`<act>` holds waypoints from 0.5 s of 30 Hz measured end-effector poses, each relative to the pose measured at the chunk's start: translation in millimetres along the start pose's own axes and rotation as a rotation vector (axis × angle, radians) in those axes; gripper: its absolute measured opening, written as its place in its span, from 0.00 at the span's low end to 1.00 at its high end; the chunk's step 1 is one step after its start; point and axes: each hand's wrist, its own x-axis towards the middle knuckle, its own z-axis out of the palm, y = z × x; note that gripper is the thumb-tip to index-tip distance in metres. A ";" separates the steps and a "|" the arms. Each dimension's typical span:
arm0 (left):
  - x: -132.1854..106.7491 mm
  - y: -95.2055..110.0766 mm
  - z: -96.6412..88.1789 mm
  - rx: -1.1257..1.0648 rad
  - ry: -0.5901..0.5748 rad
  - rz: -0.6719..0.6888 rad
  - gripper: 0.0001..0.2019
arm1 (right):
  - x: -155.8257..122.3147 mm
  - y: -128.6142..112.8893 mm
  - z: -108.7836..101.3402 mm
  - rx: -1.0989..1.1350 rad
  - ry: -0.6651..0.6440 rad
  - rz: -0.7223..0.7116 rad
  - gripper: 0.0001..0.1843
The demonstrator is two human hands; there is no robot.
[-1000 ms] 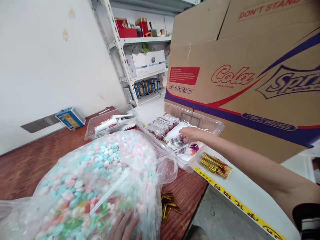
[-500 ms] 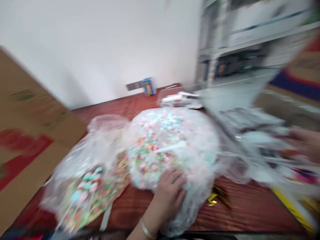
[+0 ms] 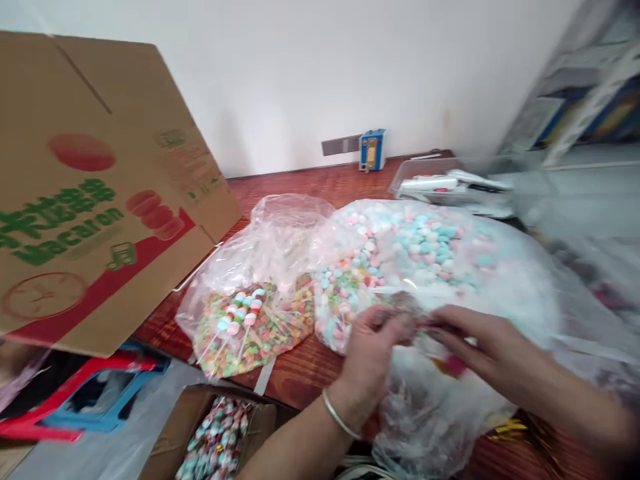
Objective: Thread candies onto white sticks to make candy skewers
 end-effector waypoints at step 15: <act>20.0 38.4 -48.0 0.676 0.296 0.401 0.39 | 42.3 2.7 -0.7 0.097 0.181 0.156 0.14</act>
